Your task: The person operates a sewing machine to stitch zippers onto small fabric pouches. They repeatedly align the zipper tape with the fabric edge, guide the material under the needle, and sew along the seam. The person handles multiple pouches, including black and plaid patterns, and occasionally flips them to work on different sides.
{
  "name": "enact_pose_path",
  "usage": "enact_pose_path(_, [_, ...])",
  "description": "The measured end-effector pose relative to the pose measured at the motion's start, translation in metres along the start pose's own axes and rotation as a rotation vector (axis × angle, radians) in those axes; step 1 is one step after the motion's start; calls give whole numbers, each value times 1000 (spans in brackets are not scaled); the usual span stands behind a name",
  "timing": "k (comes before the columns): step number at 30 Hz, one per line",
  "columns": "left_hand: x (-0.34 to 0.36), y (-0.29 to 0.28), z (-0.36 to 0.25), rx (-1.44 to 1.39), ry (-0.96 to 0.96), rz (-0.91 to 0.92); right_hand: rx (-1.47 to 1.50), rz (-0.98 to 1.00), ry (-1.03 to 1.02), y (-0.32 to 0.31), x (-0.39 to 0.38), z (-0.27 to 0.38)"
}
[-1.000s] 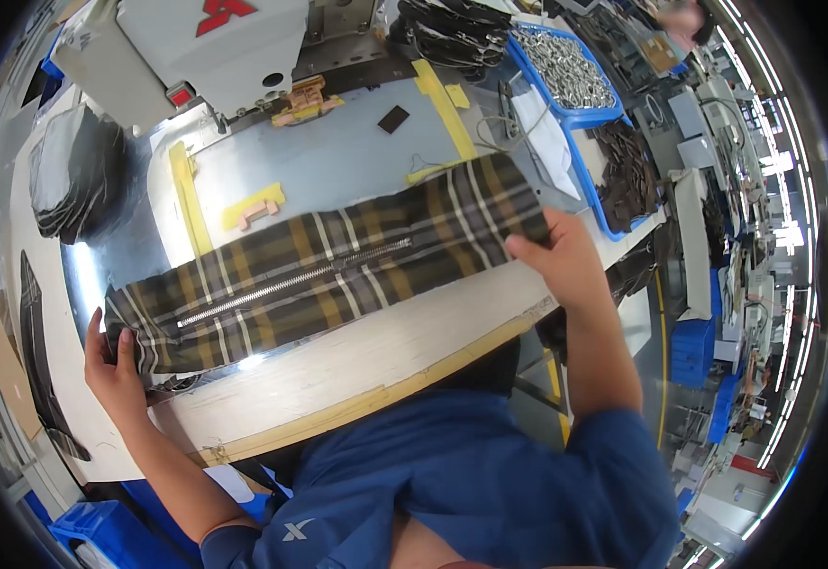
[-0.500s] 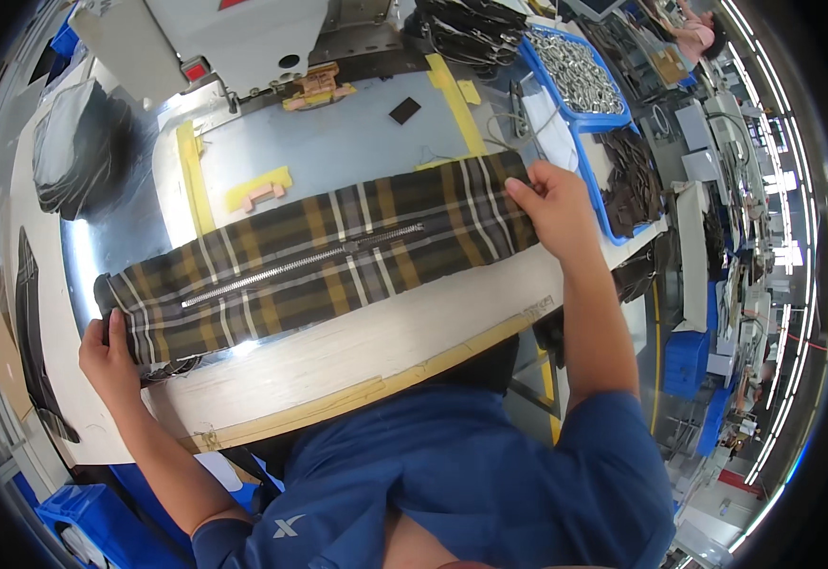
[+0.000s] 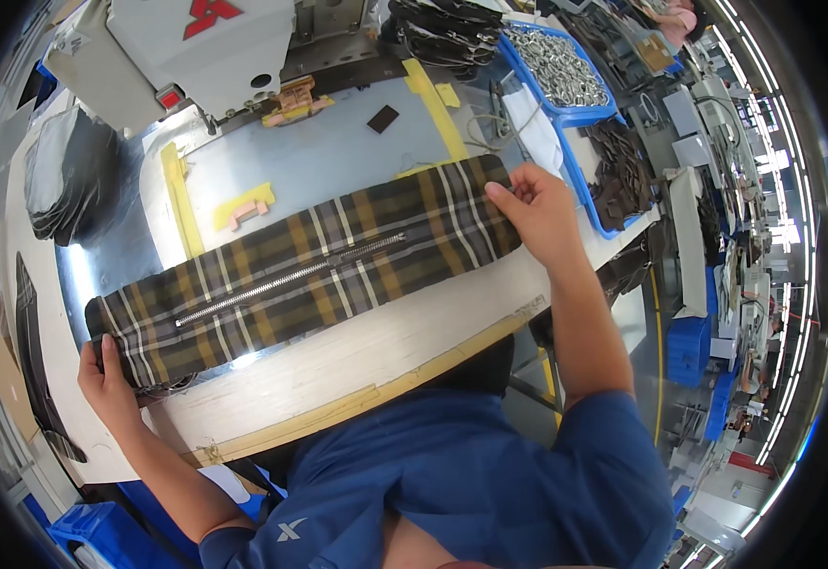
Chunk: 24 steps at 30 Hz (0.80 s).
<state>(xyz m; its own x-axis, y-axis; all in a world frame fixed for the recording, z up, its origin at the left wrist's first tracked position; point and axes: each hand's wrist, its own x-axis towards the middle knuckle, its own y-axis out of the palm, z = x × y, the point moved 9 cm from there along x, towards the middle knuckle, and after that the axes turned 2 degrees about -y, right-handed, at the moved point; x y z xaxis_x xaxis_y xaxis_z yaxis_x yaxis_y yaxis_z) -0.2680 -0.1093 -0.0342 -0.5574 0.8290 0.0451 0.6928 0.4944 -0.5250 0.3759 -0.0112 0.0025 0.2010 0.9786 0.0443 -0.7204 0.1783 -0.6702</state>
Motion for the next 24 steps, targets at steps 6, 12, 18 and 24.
enact_pose_path(6, [0, -17, 21, -178, -77, -89, 158, 85, 109, 6, 7, -15])
enact_pose_path(12, [-7, -9, 7, -386, -63, 130, 620, 406, 359, 23, 5, -26])
enact_pose_path(18, [-5, -9, 15, -473, -90, 190, 645, 438, 266, 9, 1, -21])
enact_pose_path(24, [-8, 6, -1, -581, -64, 344, 676, 439, 186, -14, -7, -19])
